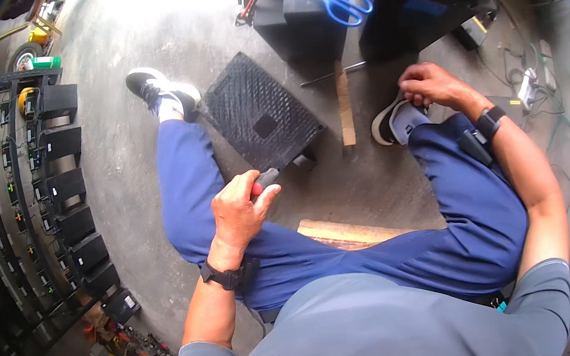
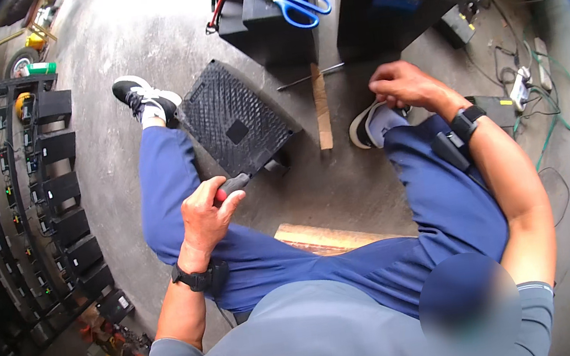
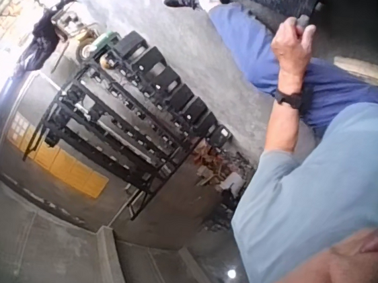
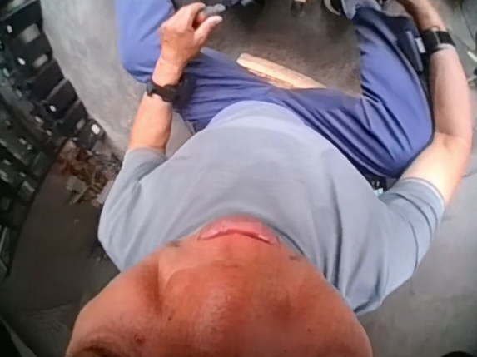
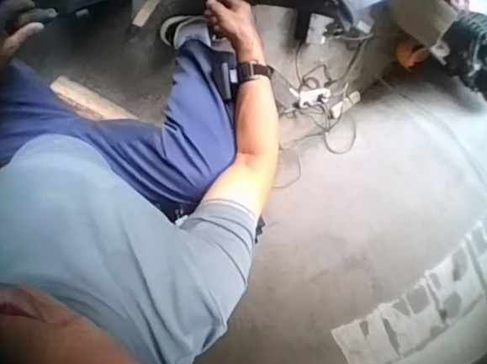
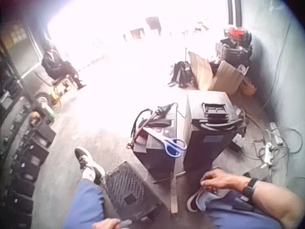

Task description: The recorder is repairing or maintaining several large battery units using tools and tape.

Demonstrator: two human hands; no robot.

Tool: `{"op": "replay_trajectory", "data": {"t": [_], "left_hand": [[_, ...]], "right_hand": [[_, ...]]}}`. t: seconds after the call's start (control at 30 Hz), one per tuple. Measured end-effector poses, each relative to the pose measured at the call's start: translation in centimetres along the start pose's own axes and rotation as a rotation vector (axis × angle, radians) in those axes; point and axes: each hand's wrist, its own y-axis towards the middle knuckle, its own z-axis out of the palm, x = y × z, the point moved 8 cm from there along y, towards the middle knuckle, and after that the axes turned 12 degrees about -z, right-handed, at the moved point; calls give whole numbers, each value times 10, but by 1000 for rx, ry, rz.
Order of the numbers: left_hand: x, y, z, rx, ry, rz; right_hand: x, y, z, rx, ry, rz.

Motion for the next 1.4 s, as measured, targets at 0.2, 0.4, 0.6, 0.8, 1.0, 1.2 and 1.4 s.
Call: {"op": "replay_trajectory", "data": {"t": [0.2,0.4,0.6,0.8,1.0,1.2,1.4], "left_hand": [[-6,10,5,70,-16,48],[-5,8,4,112,-8,134],[-8,5,4,134,4,188],[-10,4,2,149,30,233],[-8,3,5,163,38,214],[-9,4,5,174,43,219],[-9,3,8,223,72,223]], "right_hand": [[-54,-4,-4,67,-94,138],[-27,4,8,104,-193,85],[-1,1,28,159,-334,43],[10,2,42,224,-422,31],[13,-1,42,211,-461,5],[13,-1,38,202,-470,2],[14,-3,39,202,-459,-2]]}}
